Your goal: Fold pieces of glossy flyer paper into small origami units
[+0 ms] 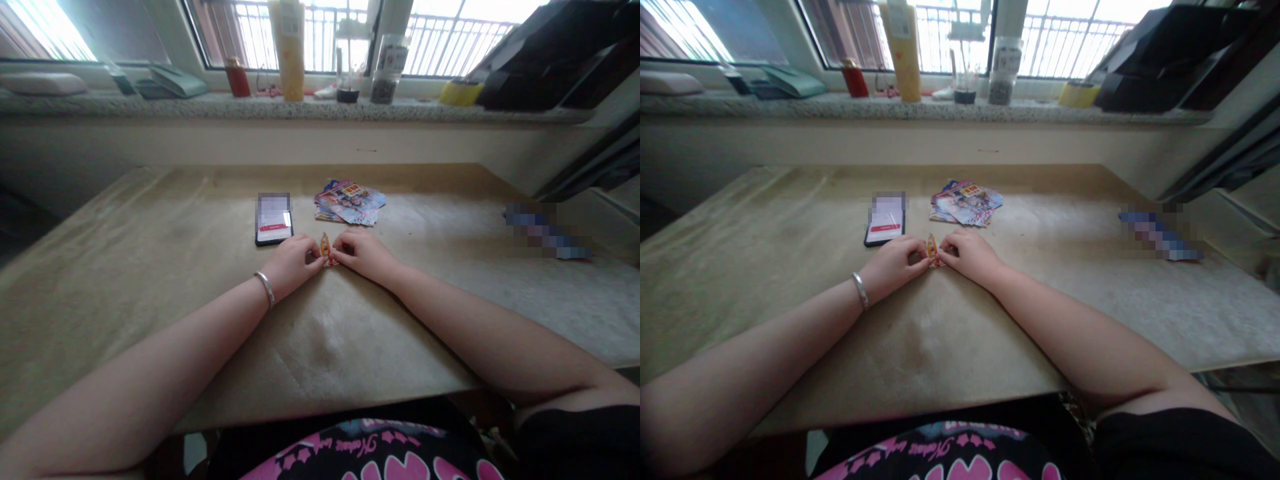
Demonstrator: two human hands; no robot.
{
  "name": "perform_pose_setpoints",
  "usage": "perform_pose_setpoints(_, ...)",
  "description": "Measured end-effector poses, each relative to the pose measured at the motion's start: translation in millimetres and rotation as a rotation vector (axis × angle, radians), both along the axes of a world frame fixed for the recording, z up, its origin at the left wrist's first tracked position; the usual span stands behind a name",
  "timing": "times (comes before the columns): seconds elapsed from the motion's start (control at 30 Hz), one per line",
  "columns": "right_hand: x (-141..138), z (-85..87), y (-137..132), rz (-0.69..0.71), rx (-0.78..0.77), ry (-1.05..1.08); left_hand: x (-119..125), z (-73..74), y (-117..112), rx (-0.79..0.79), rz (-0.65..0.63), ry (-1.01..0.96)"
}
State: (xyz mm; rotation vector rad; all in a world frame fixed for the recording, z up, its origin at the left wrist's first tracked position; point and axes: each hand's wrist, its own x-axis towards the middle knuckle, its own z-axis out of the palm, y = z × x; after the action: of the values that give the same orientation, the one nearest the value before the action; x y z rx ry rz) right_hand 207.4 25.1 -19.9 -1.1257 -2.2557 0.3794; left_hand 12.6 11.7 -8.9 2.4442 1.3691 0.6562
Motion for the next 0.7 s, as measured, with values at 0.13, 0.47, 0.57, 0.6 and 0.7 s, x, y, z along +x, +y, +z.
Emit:
perform_pose_setpoints(0.13, -0.1, -3.3, 2.9, -0.009, 0.007, -0.021, 0.7, -0.4, -0.5, 0.007, -0.004, 0.007)
perform_pose_setpoints(0.47, -1.8, -2.3, 0.8, -0.061, -0.013, -0.040, -3.2, 3.5, -6.6, -0.010, 0.004, 0.026)
perform_pose_setpoints(0.57, -2.0, -4.2, 0.6, -0.082, -0.037, 0.001, -4.1, 3.1, -5.0, -0.007, -0.052, 0.026)
perform_pose_setpoints(0.6, -2.0, -4.8, 0.7, -0.086, -0.049, 0.016, -4.2, 2.9, -4.2, -0.007, -0.060, 0.033)
perform_pose_setpoints(0.7, -1.6, -4.9, 0.8, -0.086, -0.054, 0.025, -4.4, 3.0, -1.9, -0.013, -0.080, 0.046)
